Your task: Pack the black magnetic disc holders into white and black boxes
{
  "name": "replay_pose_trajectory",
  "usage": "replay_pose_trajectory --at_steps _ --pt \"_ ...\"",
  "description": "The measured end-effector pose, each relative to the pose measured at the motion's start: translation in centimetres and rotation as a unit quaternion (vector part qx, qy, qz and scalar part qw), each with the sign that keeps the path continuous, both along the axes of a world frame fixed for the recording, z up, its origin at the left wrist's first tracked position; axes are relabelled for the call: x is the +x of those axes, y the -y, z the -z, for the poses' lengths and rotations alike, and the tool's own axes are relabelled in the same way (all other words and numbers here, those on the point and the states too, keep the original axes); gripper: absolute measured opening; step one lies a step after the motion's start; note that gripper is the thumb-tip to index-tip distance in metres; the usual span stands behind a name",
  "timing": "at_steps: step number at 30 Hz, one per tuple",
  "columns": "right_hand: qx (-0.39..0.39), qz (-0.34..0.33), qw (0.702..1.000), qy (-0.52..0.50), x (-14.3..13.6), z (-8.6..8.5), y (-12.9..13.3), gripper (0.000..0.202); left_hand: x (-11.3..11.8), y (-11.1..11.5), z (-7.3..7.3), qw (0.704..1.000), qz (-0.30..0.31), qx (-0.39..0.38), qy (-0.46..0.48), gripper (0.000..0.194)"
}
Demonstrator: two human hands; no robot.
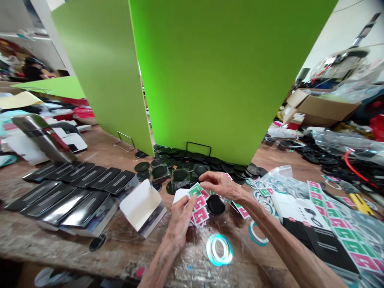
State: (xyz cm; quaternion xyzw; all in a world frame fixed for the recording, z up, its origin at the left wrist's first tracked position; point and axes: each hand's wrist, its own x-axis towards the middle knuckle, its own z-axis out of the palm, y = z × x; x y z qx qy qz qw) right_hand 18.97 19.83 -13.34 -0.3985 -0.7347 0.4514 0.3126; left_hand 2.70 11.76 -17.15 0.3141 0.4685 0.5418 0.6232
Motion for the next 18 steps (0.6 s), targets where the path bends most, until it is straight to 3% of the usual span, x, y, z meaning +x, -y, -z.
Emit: replay_pose_trajectory --at_steps 3,8,15,18 --pt "-0.019 -0.035 0.999 -0.033 -1.7 0.1 0.4 0.023 0.0 -0.5 -0.3 1.000 -0.008 0.012 0.003 0.041" --pt "-0.018 -0.012 0.999 -0.035 -2.2 0.4 -0.5 0.027 -0.2 -0.9 -0.5 0.999 -0.027 0.016 0.028 0.040" --pt "0.077 0.163 0.983 0.029 -1.8 1.3 -5.4 0.017 -0.8 -0.5 0.5 0.999 -0.029 -0.014 0.006 0.047" --pt "0.129 0.199 0.969 0.063 -2.5 0.7 -5.2 0.011 -0.9 -0.3 0.6 0.999 -0.035 -0.022 -0.008 0.046"
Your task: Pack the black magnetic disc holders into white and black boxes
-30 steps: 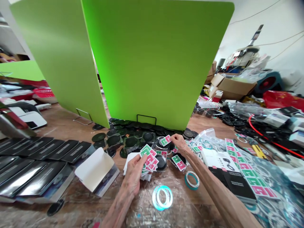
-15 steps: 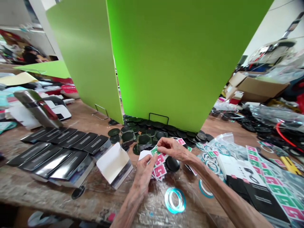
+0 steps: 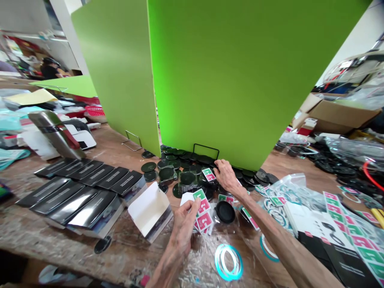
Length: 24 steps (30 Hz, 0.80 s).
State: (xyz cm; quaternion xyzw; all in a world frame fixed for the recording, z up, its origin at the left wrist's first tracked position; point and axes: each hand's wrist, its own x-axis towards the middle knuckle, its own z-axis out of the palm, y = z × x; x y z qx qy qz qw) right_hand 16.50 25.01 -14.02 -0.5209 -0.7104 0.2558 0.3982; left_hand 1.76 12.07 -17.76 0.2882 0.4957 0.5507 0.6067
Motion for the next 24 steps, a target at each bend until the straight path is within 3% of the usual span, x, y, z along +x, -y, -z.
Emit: replay_pose_trajectory --at_steps 2,5,7,9,14,18,20,24 --pt "0.009 -0.035 0.999 0.020 -0.6 -0.7 1.6 0.013 0.0 -0.1 0.0 1.000 -0.005 0.003 0.002 0.045" --pt "-0.048 -0.185 0.981 0.040 -1.3 -1.3 4.3 0.018 0.1 -0.4 0.0 1.000 -0.020 0.017 0.011 0.046" --pt "-0.087 -0.242 0.966 0.018 -1.5 -1.1 5.1 0.017 0.1 -0.4 -0.1 0.999 -0.028 0.022 0.018 0.045" --pt "-0.092 -0.222 0.970 -0.018 -1.8 -0.4 4.5 0.017 0.0 0.0 -0.4 0.999 -0.028 0.015 0.040 0.042" --pt "-0.057 -0.121 0.991 -0.029 -4.0 1.3 -0.1 0.013 -0.9 1.2 -1.2 0.993 0.000 -0.006 0.121 0.030" --pt "-0.011 -0.076 0.997 0.005 -5.9 0.6 -0.6 0.007 -1.4 1.4 -0.9 0.993 -0.004 -0.008 0.120 0.041" --pt "-0.011 -0.107 0.994 0.027 -5.8 -0.4 0.9 0.009 -1.5 1.2 -0.6 0.994 -0.015 -0.001 0.110 0.045" --pt "-0.114 -0.269 0.954 0.068 -3.9 -1.9 4.7 0.019 -1.2 0.6 -0.3 0.993 -0.047 0.019 0.104 0.044"
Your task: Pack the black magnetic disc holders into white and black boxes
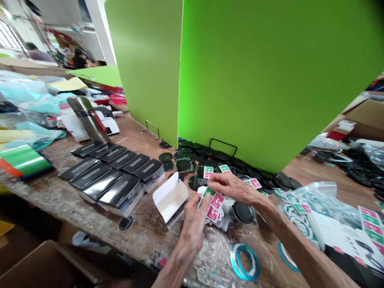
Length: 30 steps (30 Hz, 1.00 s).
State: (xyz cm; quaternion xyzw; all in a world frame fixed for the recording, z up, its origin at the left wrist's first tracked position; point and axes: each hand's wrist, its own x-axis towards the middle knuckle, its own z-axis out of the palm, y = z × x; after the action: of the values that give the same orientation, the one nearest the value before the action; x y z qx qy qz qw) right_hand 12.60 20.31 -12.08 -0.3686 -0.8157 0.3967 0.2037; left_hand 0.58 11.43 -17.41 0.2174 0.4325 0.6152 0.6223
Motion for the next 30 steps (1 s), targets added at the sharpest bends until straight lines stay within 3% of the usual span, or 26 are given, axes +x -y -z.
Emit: replay_pose_trajectory --at_steps 2,6,11,15,18,22,26,30 --pt "-0.056 -0.039 0.998 -0.005 0.9 0.0 0.8 0.020 0.2 0.0 -0.1 1.000 -0.005 -0.001 0.013 0.040" --pt "-0.030 0.039 0.997 -0.052 0.4 1.2 -1.2 0.021 0.3 1.1 -0.5 0.999 0.024 -0.010 0.034 0.030" --pt "0.040 0.115 0.991 -0.060 -5.6 2.5 -6.2 0.014 0.1 3.4 0.0 0.998 0.033 -0.043 0.020 0.040" --pt "0.104 0.143 0.983 -0.048 -9.7 1.4 -7.1 0.005 0.2 3.9 1.0 0.999 0.001 -0.040 0.005 0.044" --pt "0.144 0.136 0.980 -0.034 -8.2 0.2 -4.2 0.009 -0.1 3.8 1.4 0.999 -0.026 -0.036 -0.006 0.042" --pt "0.134 0.105 0.985 0.007 -2.7 0.8 4.4 0.013 -0.3 4.0 1.1 0.998 -0.038 -0.021 -0.034 0.038" --pt "0.058 0.223 0.971 -0.060 -0.5 3.5 12.3 0.019 0.9 4.7 0.6 0.994 -0.053 -0.036 -0.083 0.037" --pt "-0.066 0.301 0.939 -0.151 0.9 5.3 15.1 0.015 2.3 6.2 0.5 0.990 0.003 -0.051 -0.129 0.042"
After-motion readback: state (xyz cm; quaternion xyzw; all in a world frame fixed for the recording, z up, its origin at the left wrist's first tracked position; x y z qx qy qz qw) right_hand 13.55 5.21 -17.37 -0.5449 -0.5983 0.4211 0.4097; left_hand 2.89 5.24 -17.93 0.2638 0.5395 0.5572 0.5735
